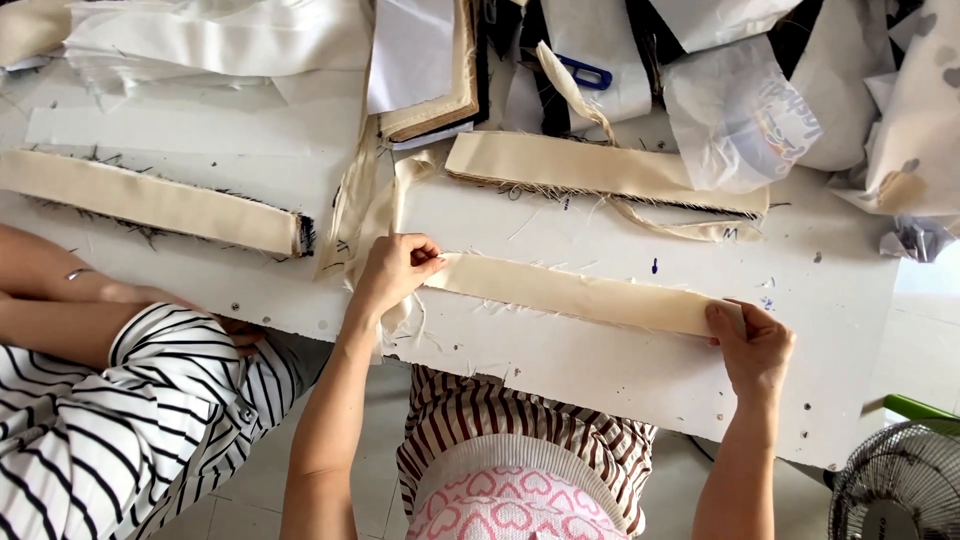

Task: The person sorts and stacks fabric strips of different colors on a white table. They pick up beige, black, and white strips, align them, and place them in neat piles. A coworker is visible on the left side of the frame, also handling fabric.

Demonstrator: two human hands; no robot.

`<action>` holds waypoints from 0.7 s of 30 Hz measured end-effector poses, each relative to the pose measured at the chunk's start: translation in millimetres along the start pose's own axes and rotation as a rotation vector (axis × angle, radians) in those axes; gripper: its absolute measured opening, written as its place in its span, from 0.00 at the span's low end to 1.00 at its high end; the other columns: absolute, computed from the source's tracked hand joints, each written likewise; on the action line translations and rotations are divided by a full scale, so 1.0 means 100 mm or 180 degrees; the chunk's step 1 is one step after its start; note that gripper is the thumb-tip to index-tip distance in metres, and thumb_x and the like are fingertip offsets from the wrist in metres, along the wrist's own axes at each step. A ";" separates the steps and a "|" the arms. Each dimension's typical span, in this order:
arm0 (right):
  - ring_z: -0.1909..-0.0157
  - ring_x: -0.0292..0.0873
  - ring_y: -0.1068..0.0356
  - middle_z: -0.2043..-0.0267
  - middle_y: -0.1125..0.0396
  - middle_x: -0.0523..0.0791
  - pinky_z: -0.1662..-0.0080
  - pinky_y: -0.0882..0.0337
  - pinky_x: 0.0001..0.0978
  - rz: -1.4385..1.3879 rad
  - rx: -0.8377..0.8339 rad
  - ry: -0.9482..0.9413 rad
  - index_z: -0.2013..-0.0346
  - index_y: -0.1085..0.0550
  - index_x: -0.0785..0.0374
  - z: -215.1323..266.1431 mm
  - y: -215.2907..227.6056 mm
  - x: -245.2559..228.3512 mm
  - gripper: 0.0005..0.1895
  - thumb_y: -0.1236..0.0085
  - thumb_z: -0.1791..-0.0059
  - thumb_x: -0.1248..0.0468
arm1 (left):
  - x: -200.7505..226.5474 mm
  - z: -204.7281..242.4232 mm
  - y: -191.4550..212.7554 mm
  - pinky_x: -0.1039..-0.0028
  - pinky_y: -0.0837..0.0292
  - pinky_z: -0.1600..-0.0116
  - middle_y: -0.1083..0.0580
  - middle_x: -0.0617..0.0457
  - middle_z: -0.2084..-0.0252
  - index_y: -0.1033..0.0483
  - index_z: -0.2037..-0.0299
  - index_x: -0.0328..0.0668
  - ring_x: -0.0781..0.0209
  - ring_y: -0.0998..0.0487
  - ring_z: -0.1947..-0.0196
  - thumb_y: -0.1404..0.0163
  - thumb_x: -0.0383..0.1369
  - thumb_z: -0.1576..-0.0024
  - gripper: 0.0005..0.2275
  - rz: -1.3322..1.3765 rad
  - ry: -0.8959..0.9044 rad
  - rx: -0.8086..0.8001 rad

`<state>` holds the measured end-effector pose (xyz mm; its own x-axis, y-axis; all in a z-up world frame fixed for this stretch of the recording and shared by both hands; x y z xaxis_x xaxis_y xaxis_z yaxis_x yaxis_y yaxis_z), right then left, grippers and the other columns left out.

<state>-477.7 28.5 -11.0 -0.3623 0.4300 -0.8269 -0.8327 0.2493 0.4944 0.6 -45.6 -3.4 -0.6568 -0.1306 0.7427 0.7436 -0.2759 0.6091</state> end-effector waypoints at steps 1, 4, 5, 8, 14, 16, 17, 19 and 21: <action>0.66 0.35 0.35 0.69 0.32 0.41 0.64 0.27 0.26 0.0022 -0.0018 -0.0002 0.60 0.23 0.65 0.01 0.00 -0.03 0.09 0.39 0.52 0.63 | 0.01 0.00 0.01 0.81 0.21 0.65 0.20 0.56 0.72 0.20 0.68 0.41 0.67 0.20 0.72 0.40 0.28 0.49 0.03 0.0034 0.0024 0.0009; 0.68 0.34 0.36 0.71 0.33 0.39 0.65 0.31 0.25 0.0088 -0.0009 -0.0065 0.60 0.22 0.63 0.03 0.00 -0.05 0.09 0.40 0.52 0.62 | 0.01 0.01 0.01 0.82 0.21 0.65 0.20 0.57 0.72 0.20 0.69 0.42 0.69 0.20 0.73 0.40 0.28 0.49 0.02 0.0065 0.0085 0.0005; 0.70 0.33 0.37 0.72 0.33 0.39 0.66 0.34 0.24 0.0127 0.0009 -0.0115 0.61 0.22 0.61 0.04 0.00 -0.05 0.08 0.40 0.52 0.62 | 0.01 0.00 0.01 0.82 0.22 0.65 0.20 0.57 0.73 0.19 0.69 0.42 0.69 0.21 0.73 0.40 0.28 0.50 0.02 0.0060 0.0123 0.0007; 0.69 0.35 0.35 0.71 0.32 0.39 0.65 0.30 0.25 0.0071 0.0011 -0.0129 0.61 0.22 0.63 0.05 0.00 -0.07 0.09 0.39 0.52 0.62 | -0.05 -0.02 -0.02 0.82 0.22 0.66 0.21 0.58 0.74 0.20 0.70 0.42 0.69 0.21 0.74 0.39 0.29 0.50 0.02 0.0002 -0.0012 0.0029; 0.72 0.39 0.33 0.75 0.32 0.51 0.61 0.31 0.30 0.0367 0.0074 0.0264 0.56 0.22 0.66 0.05 0.01 0.03 0.08 0.40 0.50 0.70 | -0.17 -0.07 -0.07 0.70 0.27 0.70 0.23 0.54 0.78 0.19 0.68 0.46 0.59 0.22 0.79 0.42 0.31 0.52 0.04 0.0058 0.0201 -0.0040; 0.71 0.39 0.32 0.73 0.31 0.52 0.61 0.30 0.30 0.0423 0.0074 0.0271 0.56 0.22 0.65 0.06 0.00 0.01 0.08 0.39 0.50 0.69 | -0.17 -0.07 -0.07 0.70 0.27 0.70 0.23 0.54 0.79 0.19 0.68 0.45 0.59 0.22 0.79 0.42 0.31 0.52 0.04 0.0048 0.0195 -0.0033; 0.71 0.40 0.32 0.72 0.30 0.52 0.61 0.30 0.30 0.0479 0.0073 0.0272 0.56 0.22 0.65 0.08 0.00 0.00 0.08 0.39 0.49 0.68 | -0.16 -0.06 -0.07 0.70 0.27 0.70 0.23 0.54 0.79 0.19 0.68 0.45 0.59 0.23 0.79 0.42 0.31 0.52 0.04 0.0035 0.0192 -0.0031; 0.71 0.40 0.32 0.71 0.30 0.52 0.61 0.30 0.31 0.0493 0.0071 0.0290 0.56 0.22 0.65 0.05 0.02 0.06 0.08 0.39 0.49 0.68 | -0.18 -0.07 -0.08 0.70 0.27 0.70 0.23 0.55 0.79 0.19 0.69 0.46 0.59 0.22 0.79 0.42 0.31 0.52 0.04 0.0019 0.0178 -0.0016; 0.70 0.41 0.32 0.70 0.30 0.53 0.60 0.30 0.31 0.0505 0.0079 0.0305 0.55 0.22 0.66 0.04 0.02 0.08 0.09 0.38 0.49 0.68 | -0.18 -0.07 -0.09 0.70 0.27 0.70 0.23 0.55 0.79 0.19 0.69 0.46 0.59 0.22 0.79 0.42 0.31 0.52 0.03 0.0002 0.0156 -0.0006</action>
<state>-480.5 36.1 -15.0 -0.5275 0.3814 -0.7592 -0.7518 0.2067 0.6262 4.8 -47.7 -23.9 -0.6618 -0.1773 0.7284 0.7437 -0.2775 0.6082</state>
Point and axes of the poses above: each hand's wrist, its own z-axis away from the middle knuckle, its own y-axis out of the back of the hand, x = y × z, the point moved 5 cm from there along -z, towards the middle knuckle
